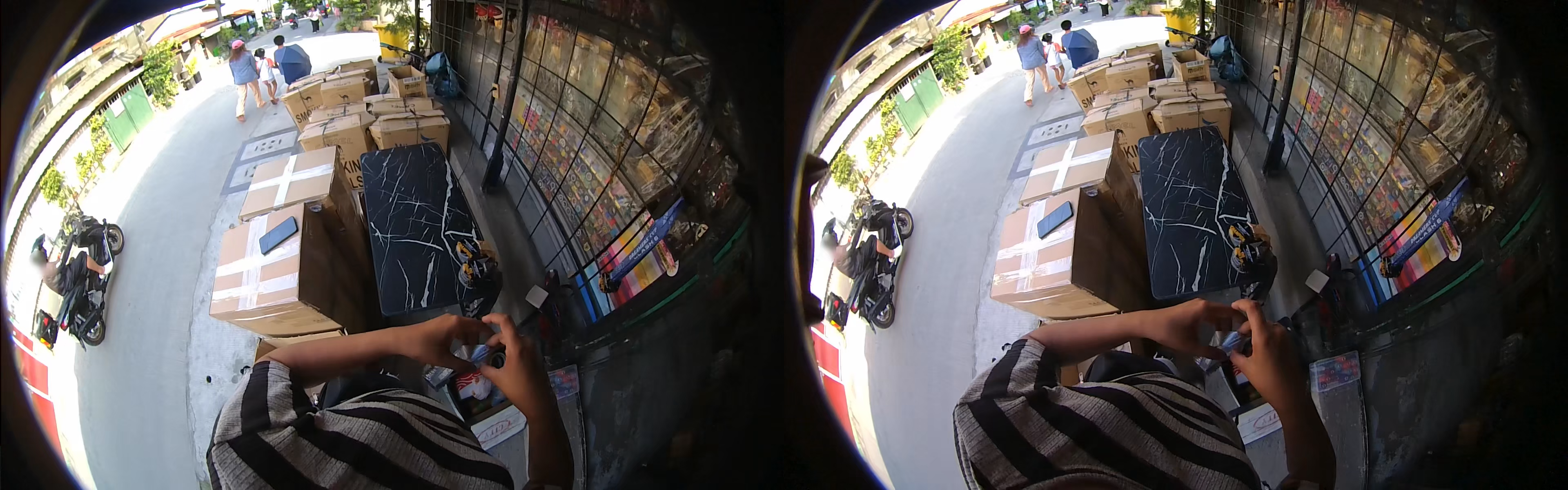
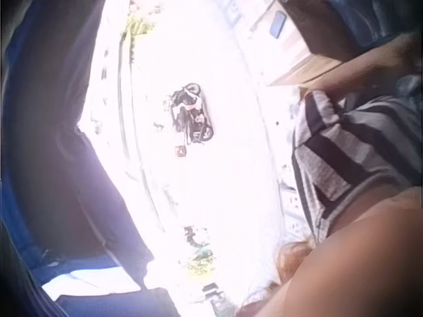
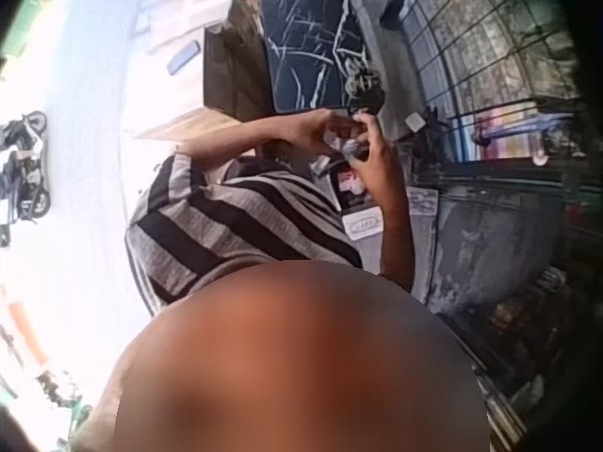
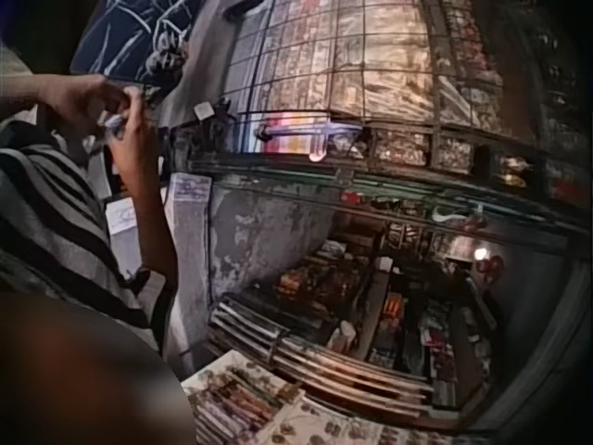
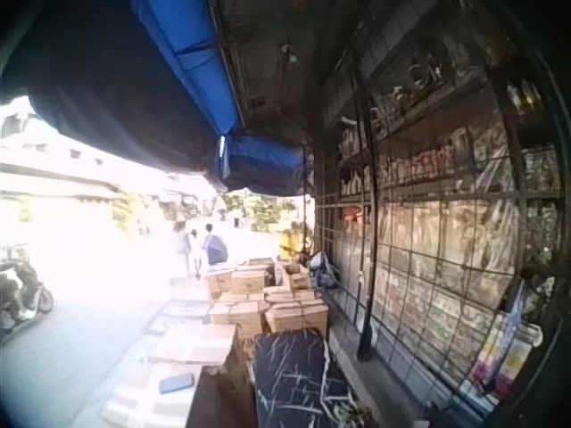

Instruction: The person assembles medals by cutting white tape into strips, attaching them to medal ribbons, and securing the ribbons to the medals. They then place the assembled medals into a cardboard box.

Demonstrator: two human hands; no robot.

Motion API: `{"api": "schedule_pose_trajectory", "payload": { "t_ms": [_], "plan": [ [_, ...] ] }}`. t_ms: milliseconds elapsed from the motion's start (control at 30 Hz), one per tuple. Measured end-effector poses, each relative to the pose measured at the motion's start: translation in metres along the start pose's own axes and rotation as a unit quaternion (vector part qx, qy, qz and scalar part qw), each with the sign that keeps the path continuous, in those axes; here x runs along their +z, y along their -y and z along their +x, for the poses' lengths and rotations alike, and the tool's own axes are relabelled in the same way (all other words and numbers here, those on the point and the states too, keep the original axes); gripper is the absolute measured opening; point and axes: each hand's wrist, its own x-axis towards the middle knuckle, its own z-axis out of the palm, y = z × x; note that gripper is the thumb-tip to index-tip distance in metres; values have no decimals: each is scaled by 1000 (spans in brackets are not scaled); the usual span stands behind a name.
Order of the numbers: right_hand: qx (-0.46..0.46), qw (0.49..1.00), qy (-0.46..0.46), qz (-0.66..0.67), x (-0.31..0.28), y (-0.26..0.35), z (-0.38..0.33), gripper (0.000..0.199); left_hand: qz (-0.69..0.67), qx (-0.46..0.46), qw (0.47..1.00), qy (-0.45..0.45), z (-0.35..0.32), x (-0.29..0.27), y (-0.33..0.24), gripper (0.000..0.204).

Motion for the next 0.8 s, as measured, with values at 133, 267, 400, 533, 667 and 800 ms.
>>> {"api": "schedule_pose_trajectory", "payload": {
  "t_ms": [133, 267, 400, 533, 667, 800],
  "plan": [
    [-31, 999, 10, 21, -11, 5, -1, 65, -140, -8, 990, 15, 13, 13, 10, 41],
    [-78, 997, 7, -2, -19, -1, -4, 65, -211, -144, 967, 24, 21, 7, 10, 51],
    [-83, 997, 10, -8, -23, -3, -8, 66, -200, -218, 954, 46, 25, 6, -2, 60],
    [-65, 997, 20, -27, -22, -14, -12, 70, -194, -206, 953, 106, 33, 8, 0, 65],
    [-67, 997, 32, -32, -25, -26, -13, 75, -119, -196, 966, 118, 48, 13, 17, 56],
    [-71, 996, 12, -46, -25, -30, -10, 77, -127, -262, 941, 170, 50, 10, 21, 37]
  ]
}}
